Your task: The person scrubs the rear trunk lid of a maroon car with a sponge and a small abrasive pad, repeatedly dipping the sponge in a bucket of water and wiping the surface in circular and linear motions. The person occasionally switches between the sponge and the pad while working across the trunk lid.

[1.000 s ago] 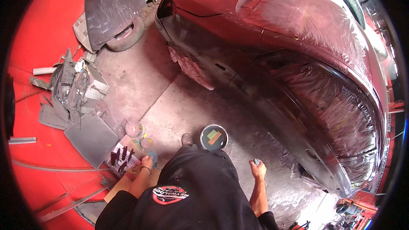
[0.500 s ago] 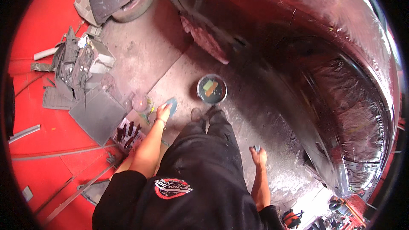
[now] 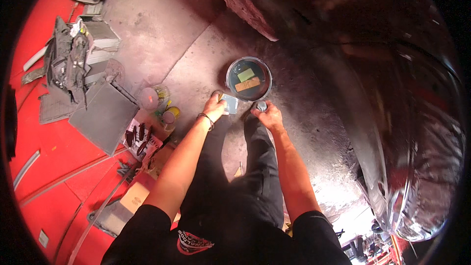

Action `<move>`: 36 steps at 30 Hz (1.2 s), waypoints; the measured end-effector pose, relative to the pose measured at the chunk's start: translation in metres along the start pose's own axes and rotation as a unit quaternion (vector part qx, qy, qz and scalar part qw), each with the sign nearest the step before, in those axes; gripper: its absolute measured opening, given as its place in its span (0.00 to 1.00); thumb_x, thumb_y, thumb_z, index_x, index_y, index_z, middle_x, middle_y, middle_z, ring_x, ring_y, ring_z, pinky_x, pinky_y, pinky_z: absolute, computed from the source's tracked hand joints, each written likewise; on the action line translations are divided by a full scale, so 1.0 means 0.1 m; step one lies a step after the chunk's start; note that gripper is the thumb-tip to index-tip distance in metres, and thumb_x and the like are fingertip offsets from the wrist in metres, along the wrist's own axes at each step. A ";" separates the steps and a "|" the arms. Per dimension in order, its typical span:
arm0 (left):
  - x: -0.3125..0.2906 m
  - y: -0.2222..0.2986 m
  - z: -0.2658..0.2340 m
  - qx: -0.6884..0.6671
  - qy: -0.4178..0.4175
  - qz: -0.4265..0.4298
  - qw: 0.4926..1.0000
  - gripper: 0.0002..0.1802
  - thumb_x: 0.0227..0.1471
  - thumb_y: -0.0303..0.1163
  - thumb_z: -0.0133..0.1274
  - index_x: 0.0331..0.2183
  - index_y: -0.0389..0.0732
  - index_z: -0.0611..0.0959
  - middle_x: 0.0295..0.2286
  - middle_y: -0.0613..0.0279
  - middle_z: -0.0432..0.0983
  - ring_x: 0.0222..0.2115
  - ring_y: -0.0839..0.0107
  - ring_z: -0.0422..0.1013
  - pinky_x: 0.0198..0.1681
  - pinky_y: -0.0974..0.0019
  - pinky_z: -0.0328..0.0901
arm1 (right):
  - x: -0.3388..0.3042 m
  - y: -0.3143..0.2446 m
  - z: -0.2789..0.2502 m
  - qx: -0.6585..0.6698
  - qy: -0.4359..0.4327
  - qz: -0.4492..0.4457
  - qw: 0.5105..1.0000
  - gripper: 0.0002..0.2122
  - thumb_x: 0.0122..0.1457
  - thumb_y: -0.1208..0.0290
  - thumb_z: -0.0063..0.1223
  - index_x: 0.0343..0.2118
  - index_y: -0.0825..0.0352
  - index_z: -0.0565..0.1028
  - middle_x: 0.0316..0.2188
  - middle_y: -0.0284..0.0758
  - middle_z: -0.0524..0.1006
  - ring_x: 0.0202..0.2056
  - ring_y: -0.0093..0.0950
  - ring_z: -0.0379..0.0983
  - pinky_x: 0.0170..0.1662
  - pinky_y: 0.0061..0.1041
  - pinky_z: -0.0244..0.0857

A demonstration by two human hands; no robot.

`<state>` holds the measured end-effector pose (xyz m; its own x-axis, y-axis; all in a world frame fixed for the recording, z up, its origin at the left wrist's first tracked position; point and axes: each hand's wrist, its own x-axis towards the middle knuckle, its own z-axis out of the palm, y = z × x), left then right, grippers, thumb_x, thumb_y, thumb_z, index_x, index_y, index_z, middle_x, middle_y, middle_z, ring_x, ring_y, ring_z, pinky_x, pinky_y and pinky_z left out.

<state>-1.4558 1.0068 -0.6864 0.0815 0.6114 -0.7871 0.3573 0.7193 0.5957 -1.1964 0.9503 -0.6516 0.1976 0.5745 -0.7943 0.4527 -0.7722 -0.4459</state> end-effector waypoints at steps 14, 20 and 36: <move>2.77 -1.22 1.22 0.223 0.097 0.016 0.970 0.22 0.56 0.36 0.60 0.47 0.30 0.77 0.44 0.30 0.79 0.49 0.35 0.76 0.55 0.43 0.71 | 3.10 0.95 1.76 -0.104 0.188 -0.077 0.973 0.29 0.55 0.59 0.70 0.58 0.62 0.73 0.51 0.55 0.78 0.52 0.55 0.77 0.55 0.46 0.74; 3.19 -1.84 1.35 0.319 0.000 0.024 0.947 0.31 0.59 0.40 0.54 0.55 0.24 0.77 0.44 0.29 0.81 0.50 0.36 0.78 0.58 0.43 0.70 | 3.48 1.30 1.98 -0.176 0.058 -0.029 0.982 0.26 0.59 0.54 0.65 0.57 0.62 0.77 0.50 0.54 0.81 0.53 0.54 0.77 0.58 0.48 0.71; 1.81 -0.99 0.96 0.128 0.136 -0.117 0.975 0.24 0.66 0.41 0.55 0.51 0.36 0.66 0.45 0.29 0.81 0.47 0.37 0.80 0.51 0.42 0.73 | 2.05 0.47 1.43 -0.092 0.001 0.103 0.990 0.27 0.61 0.49 0.63 0.55 0.67 0.80 0.51 0.53 0.82 0.55 0.51 0.80 0.57 0.43 0.74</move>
<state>-1.3870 1.0143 -0.9036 -0.2676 0.5306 -0.8043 0.5608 0.7645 0.3179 -1.2592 0.9935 -0.8946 0.3035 0.4106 -0.8598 0.5539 -0.8103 -0.1915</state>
